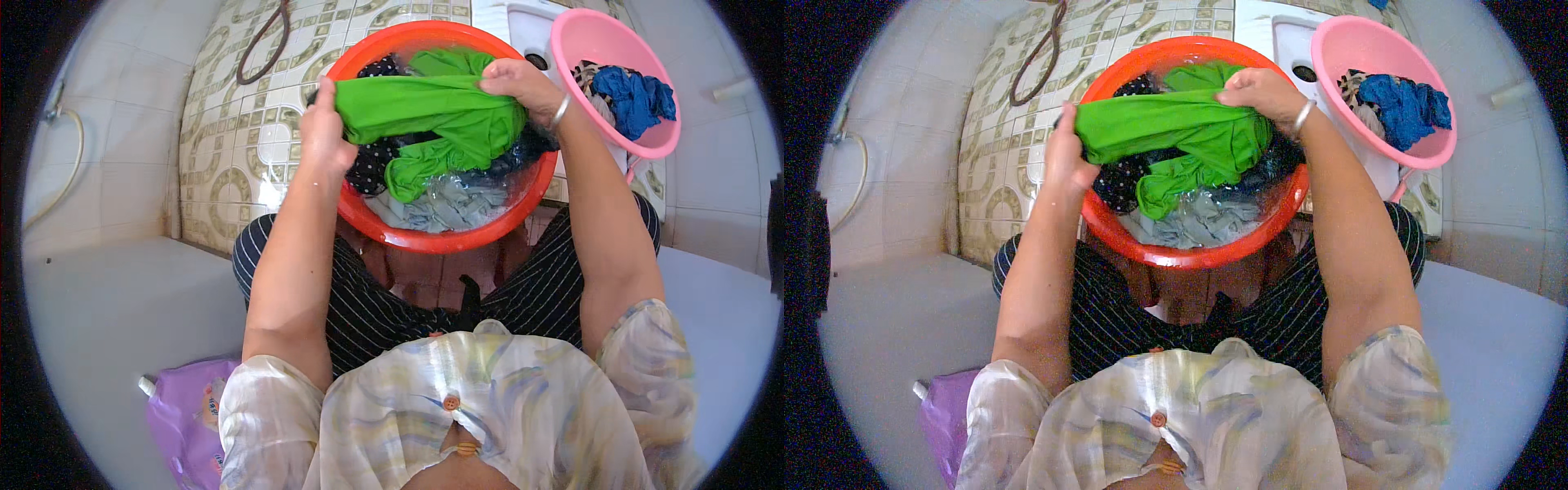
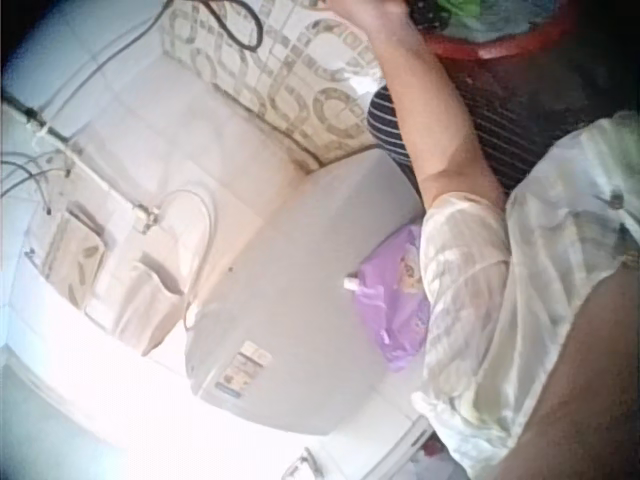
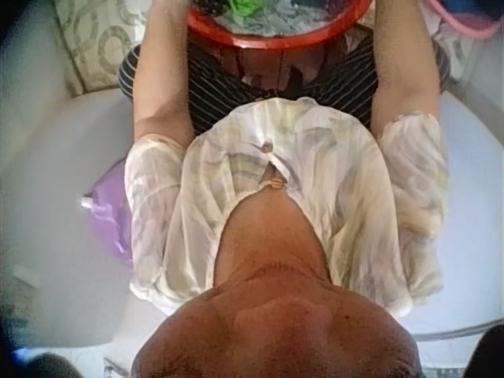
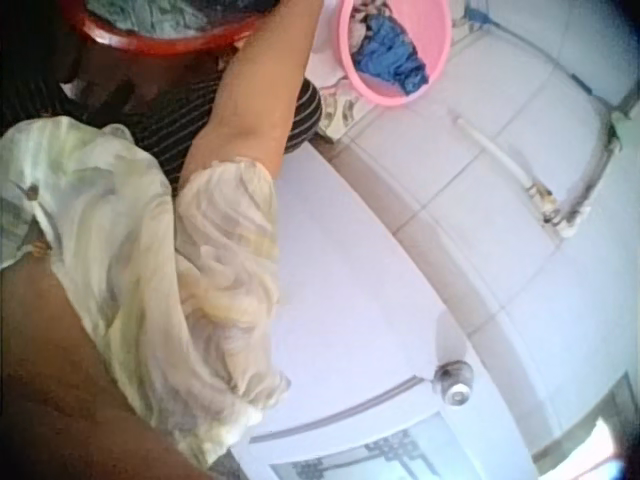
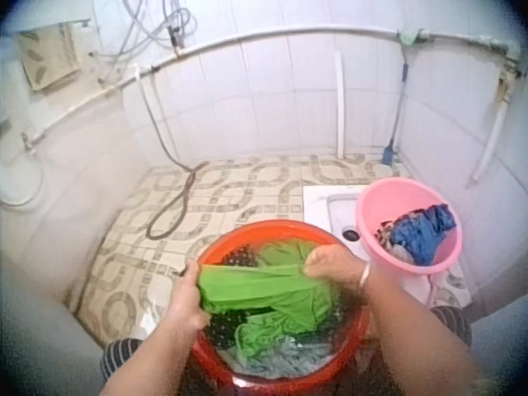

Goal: The person washes clothes by hand, repeatedly scrubbing, rubbing, and rinsing a garment in a basin filled with water.

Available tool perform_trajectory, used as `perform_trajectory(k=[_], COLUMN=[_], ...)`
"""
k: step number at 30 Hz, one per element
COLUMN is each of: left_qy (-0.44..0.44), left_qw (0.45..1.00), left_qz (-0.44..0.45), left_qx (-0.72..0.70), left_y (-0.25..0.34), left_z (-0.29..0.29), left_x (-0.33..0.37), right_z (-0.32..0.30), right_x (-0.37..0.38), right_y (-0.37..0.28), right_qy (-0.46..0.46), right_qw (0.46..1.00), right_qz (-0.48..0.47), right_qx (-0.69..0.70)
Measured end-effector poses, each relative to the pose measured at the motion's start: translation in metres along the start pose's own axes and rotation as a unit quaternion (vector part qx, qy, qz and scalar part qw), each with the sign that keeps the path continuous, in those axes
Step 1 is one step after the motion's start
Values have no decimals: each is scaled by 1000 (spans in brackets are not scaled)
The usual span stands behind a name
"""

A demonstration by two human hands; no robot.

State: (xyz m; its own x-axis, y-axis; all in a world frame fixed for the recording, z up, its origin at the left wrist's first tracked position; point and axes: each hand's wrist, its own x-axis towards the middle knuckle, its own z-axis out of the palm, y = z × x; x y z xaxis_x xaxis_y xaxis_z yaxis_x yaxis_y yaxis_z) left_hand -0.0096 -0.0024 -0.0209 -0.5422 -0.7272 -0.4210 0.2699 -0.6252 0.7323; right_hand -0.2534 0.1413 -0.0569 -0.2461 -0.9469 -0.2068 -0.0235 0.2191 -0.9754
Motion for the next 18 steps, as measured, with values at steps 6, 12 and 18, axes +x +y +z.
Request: perform_trajectory(k=[6, 12, 18], left_qy=[101, 87, 53], left_qw=[977, 970, 983], left_qz=[-18, -91, -126], left_qx=[188, 207, 122], left_y=[-50, -61, -66], left_z=[-2, -19, -21], left_x=[1, 19, 19], right_z=[28, 88, 77], right_x=[25, 17, 56], right_y=[43, 42, 60], right_qy=[102, 14, -37], right_qw=[954, 835, 823], right_qz=[-111, 62, 133], right_qx=[-260, -546, -550])
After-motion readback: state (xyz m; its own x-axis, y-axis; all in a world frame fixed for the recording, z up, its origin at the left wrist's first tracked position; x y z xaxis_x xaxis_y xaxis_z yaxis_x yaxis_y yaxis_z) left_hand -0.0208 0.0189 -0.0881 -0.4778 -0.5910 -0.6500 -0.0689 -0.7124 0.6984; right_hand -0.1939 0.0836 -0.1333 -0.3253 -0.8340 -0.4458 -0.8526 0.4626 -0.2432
